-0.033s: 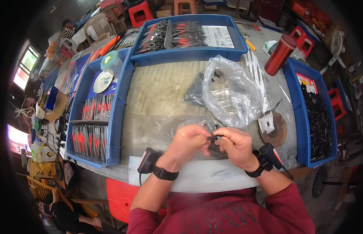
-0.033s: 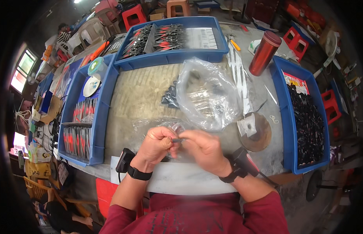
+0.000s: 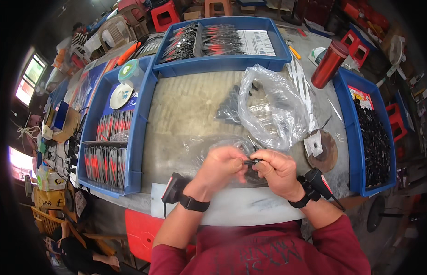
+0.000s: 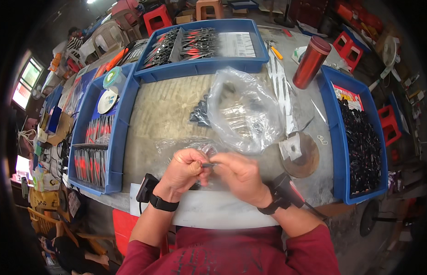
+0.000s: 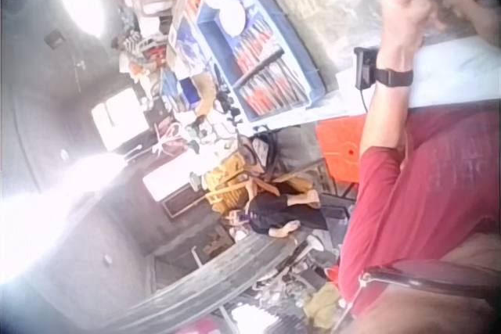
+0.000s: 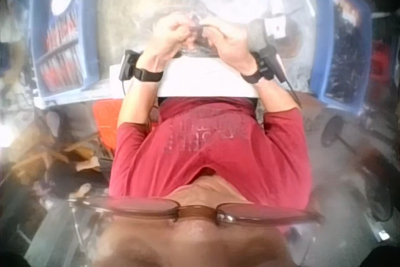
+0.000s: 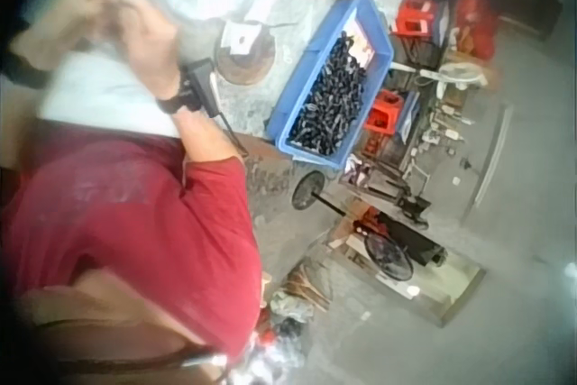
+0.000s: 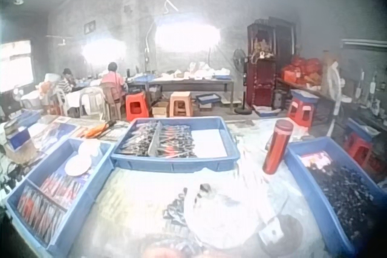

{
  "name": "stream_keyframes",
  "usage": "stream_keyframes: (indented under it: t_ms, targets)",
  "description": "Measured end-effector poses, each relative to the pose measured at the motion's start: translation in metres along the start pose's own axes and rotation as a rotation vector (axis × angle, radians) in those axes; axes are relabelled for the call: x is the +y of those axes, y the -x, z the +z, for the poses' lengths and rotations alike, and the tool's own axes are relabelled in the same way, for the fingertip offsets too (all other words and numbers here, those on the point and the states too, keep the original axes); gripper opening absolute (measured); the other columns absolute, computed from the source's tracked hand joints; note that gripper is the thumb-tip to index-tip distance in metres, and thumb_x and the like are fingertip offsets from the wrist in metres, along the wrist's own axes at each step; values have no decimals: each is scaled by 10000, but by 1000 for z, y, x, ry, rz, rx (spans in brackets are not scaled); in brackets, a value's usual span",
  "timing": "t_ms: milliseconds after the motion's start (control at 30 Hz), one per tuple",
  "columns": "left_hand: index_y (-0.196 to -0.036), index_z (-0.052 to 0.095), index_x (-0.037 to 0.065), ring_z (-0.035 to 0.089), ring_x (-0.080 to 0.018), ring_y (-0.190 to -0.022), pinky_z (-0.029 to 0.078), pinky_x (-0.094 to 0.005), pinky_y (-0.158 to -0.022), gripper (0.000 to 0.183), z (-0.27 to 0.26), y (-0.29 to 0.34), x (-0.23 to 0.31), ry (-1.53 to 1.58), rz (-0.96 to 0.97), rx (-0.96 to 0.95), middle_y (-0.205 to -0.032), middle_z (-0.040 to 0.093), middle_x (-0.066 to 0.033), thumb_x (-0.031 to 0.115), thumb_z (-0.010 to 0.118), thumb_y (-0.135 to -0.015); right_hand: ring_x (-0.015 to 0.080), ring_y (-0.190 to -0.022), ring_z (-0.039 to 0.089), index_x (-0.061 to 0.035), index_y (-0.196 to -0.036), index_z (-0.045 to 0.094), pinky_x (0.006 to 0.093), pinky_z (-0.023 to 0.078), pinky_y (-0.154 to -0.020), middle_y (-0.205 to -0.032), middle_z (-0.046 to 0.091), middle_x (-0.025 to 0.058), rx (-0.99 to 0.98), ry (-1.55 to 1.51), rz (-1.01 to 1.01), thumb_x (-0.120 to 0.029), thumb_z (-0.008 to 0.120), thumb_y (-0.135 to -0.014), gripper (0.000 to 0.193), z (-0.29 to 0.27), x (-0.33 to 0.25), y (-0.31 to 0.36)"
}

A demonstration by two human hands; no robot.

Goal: The person repeatedly picks small black components from a plastic bag, uses a yellow-handled tool to press or crimp a connector onto each component, and places the finished items into a blue bin. The process is repeated for multiple units throughout the clip.

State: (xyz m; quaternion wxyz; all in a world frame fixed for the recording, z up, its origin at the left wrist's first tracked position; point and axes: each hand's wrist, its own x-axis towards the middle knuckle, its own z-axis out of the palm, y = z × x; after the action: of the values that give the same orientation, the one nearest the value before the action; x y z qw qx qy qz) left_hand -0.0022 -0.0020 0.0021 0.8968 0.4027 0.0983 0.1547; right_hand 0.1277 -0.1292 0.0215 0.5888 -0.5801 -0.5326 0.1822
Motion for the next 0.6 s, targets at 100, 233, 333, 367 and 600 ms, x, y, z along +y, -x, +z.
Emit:
stream_keyframes:
  t_ms: [100, 233, 333, 367, 600]
  targets:
    - [-859, 616, 4, 563, -178, -651, 559, -325, -516, 180, 1, 1, 2, 31, -48, 9, -777, 577, -103, 167, 673, -807, 51, -564, 515, 18, -983, 629, 193, 426, -513, -730, 604, 31, -2, -7, 1, -37, 547, -867, 153, 1, 1, 0]
    - [-886, 621, 6, 559, -179, -660, 568, -332, -533, 186, 7, 0, -1, -3, 11, 82, -773, 583, -114, 178, 657, -823, 42, -567, 507, 9, -1001, 629, 185, 425, -514, -727, 603, 23, 32, -151, 142, -55, 543, -881, 160, 2, 1, 0]
    - [-905, 623, 7, 559, -179, -667, 570, -334, -541, 188, 6, 0, 1, -11, 20, 71, -769, 586, -117, 176, 652, -828, 37, -568, 502, 3, -1011, 627, 180, 423, -515, -720, 603, 15, 33, -246, 199, -72, 540, -893, 166, 3, 0, 1]
    - [-910, 624, 7, 559, -179, -669, 570, -335, -543, 189, 5, 1, 1, -10, 11, 66, -768, 586, -117, 175, 652, -828, 36, -568, 500, 2, -1015, 626, 179, 423, -515, -717, 603, 14, 21, -247, 200, -78, 539, -896, 168, 2, 0, 0]
    - [-873, 611, -5, 553, -175, -642, 565, -331, -539, 195, 6, 0, -3, -30, 42, 80, -749, 576, -113, 180, 652, -830, 32, -553, 477, 1, -1015, 620, 179, 393, -492, -687, 581, -3, 44, -208, 109, -92, 545, -899, 167, 5, -4, 0]
